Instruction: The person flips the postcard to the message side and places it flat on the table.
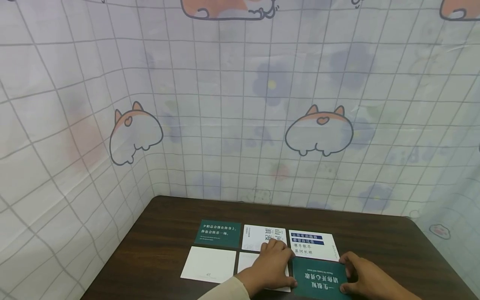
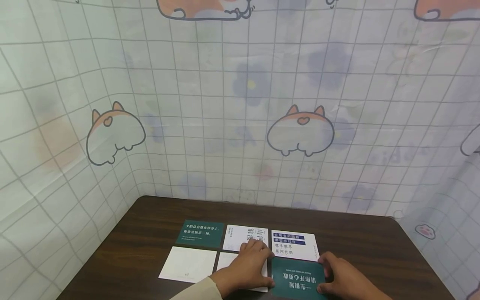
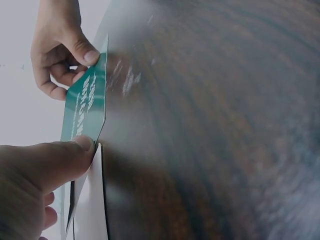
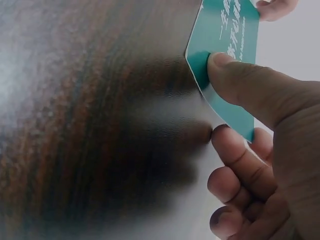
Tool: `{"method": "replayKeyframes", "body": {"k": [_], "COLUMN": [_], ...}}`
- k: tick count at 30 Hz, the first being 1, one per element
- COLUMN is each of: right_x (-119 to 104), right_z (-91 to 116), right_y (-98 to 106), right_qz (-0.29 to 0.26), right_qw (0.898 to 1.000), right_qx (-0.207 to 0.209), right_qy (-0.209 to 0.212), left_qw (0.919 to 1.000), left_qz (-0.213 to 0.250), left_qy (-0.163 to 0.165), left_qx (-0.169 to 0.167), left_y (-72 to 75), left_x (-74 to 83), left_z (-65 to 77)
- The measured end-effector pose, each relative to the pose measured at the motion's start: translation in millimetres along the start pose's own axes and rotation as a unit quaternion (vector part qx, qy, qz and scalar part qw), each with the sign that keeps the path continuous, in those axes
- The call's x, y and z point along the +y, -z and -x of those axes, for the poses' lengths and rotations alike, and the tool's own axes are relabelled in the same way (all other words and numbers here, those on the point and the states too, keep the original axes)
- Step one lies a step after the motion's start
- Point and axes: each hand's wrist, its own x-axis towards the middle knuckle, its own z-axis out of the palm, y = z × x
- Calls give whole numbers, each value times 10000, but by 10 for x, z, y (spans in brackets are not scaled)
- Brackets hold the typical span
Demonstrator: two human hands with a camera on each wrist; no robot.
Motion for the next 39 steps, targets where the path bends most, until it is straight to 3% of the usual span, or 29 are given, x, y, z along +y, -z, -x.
{"method": "replayKeyframes", "body": {"k": [8, 15, 23, 30, 35, 39], "right_x": [40, 106, 71, 104, 135, 123], "right_z": [4, 40, 82, 107, 131, 149], "right_y": [-14, 5, 36, 80, 142, 183], "right_qz": [-142, -444, -450, -720, -916, -867], "right_qw": [9997, 9984, 9980, 9965, 9945, 9955], "right_qx": [121, 326, 401, 236, 46, 62], "right_qy": [-181, 116, 207, 347, 514, 370], "left_qw": [9997, 9950, 9788, 9531, 9416, 9341], "left_qz": [147, 953, 1981, 2964, 3296, 3492], "left_qy": [-61, 307, 520, 609, 684, 745], "left_qx": [193, 34, -1, 23, 68, 67], "left_y": [27, 18, 22, -2, 10, 51], "left_x": [23, 56, 75, 58, 52, 59], "left_z": [6, -9, 13, 18, 21, 27]}}
